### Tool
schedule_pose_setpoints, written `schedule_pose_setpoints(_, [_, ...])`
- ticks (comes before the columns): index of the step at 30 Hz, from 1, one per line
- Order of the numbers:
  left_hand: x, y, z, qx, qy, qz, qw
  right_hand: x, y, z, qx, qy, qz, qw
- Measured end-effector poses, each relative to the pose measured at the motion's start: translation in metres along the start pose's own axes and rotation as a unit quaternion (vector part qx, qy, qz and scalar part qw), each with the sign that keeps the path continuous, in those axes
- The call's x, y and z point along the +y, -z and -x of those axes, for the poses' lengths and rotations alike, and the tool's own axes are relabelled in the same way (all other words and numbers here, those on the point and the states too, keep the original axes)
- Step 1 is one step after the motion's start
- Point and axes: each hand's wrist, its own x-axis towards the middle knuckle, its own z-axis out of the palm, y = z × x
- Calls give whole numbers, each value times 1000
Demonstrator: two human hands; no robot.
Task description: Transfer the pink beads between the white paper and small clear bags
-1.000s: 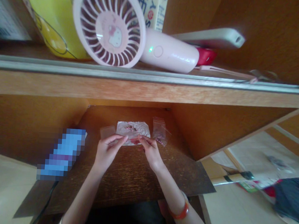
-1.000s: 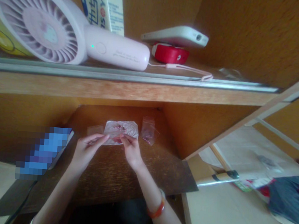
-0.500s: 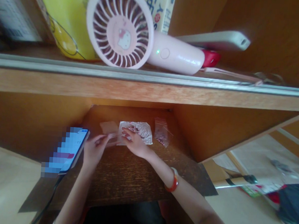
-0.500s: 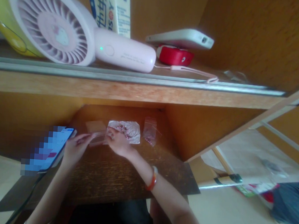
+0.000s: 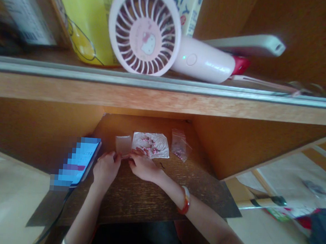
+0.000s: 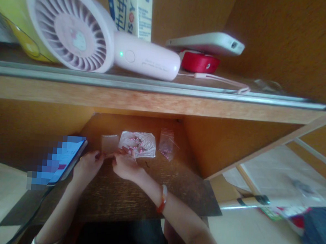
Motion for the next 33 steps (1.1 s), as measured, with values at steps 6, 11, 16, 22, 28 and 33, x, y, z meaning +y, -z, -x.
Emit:
schedule_pose_setpoints(6, [0, 2, 2, 9, 12, -33, 999, 0, -4, 1, 2, 7, 8, 1000])
schedule_pose_setpoints(11, [2, 4, 3, 1, 13, -35, 999, 3, -11, 0, 9, 24, 36, 999])
schedule_pose_setpoints(16, [4, 6, 4, -6, 16, -39, 999, 4, -14, 2, 27, 45, 49, 997])
schedule_pose_setpoints(22, [4, 5, 5, -7, 9, -58, 998, 2, -16, 5, 9, 37, 79, 996])
schedule_pose_setpoints(28, [4, 1, 5, 6, 1, -92, 996, -2, -22, 7, 8, 29, 103, 994])
schedule_pose_setpoints(33, [2, -2, 3, 14, 4, -92, 996, -2, -22, 9, 20, 35, 82, 996])
